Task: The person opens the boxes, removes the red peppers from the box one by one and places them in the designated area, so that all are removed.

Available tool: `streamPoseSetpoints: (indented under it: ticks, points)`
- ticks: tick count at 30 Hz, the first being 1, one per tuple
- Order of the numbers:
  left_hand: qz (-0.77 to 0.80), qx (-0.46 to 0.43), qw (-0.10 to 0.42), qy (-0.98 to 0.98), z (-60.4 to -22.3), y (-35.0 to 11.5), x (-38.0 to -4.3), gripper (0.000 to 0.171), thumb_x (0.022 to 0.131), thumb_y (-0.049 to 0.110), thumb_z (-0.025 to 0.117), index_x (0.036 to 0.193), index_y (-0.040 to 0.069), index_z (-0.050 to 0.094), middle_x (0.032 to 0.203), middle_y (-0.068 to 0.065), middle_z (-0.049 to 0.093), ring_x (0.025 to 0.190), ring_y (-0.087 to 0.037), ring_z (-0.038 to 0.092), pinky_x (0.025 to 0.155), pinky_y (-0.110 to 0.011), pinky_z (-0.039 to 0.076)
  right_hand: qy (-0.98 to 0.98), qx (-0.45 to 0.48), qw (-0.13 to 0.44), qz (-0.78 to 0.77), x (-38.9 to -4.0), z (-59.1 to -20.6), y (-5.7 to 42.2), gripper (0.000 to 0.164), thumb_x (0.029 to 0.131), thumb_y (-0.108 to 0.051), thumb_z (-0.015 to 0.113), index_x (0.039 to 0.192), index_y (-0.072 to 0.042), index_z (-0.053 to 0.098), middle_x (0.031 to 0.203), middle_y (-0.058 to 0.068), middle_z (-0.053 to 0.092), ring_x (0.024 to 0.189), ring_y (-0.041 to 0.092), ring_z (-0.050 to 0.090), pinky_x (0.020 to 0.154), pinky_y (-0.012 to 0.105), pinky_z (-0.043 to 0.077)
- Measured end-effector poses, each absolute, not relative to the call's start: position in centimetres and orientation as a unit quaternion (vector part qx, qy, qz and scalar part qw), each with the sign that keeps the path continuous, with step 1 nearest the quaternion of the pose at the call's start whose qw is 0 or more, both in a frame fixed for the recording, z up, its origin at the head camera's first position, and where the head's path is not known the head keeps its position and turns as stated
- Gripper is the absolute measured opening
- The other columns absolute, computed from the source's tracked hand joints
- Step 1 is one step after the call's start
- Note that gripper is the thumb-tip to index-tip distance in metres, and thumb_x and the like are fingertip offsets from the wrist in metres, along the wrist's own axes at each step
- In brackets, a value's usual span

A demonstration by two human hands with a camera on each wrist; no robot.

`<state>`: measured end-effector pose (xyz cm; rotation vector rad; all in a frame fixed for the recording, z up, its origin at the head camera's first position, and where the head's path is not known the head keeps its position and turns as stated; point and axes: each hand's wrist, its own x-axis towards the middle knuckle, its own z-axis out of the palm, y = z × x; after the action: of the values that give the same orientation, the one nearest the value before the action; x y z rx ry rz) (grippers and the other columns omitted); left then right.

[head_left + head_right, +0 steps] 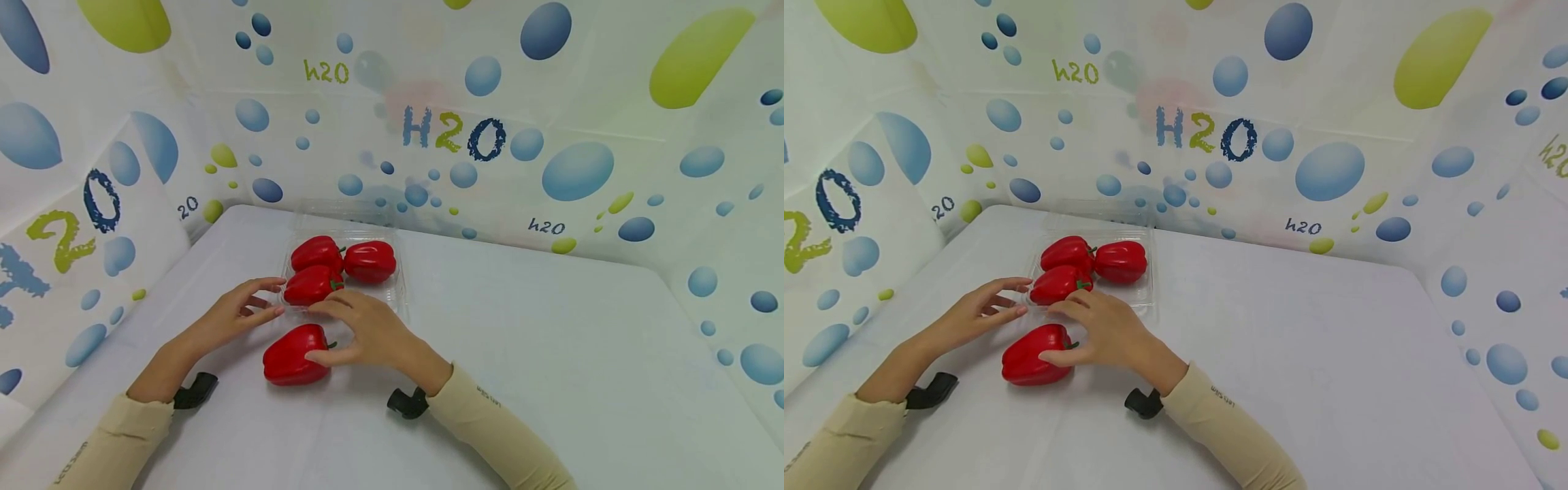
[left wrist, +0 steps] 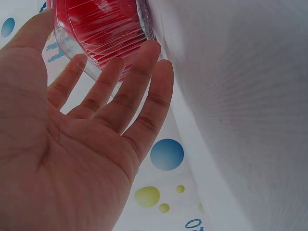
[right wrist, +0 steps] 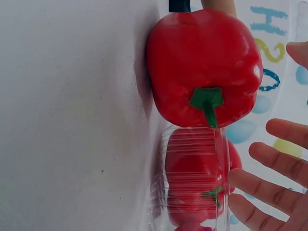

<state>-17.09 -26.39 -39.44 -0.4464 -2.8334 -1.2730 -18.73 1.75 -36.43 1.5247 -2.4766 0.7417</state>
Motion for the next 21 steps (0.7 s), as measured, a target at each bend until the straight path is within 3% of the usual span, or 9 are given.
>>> streamPoseSetpoints:
  ticks: [12, 21]
  points:
    - [-0.411, -0.146, -0.005, -0.9, -39.0, -26.4, -16.8, 0.061, 0.092, 0.018, 0.067, 0.145, 0.006, 0.04, 0.139, -0.025, 0.047, 0.109, -0.039, 0.061, 0.077, -0.038, 0.059, -0.834, 0.481, 0.071, 0.26, -19.2, -36.1, 2.1, 0.056, 0.08, -0.038, 0.076, 0.129, -0.016, 0.061, 0.126, 0.002, 0.06, 0.115, 0.015, 0.055, 0.094, 0.028, 0.051]
    - [-0.41, -0.144, -0.008, -0.901, -39.1, -26.5, -16.9, 0.062, 0.092, 0.019, 0.067, 0.146, 0.006, 0.039, 0.138, -0.025, 0.047, 0.109, -0.039, 0.06, 0.077, -0.038, 0.059, -0.822, 0.476, 0.094, 0.299, -19.8, -36.8, 2.0, 0.045, 0.081, -0.023, 0.078, 0.123, -0.013, 0.065, 0.124, 0.005, 0.06, 0.116, 0.018, 0.053, 0.095, 0.029, 0.05]
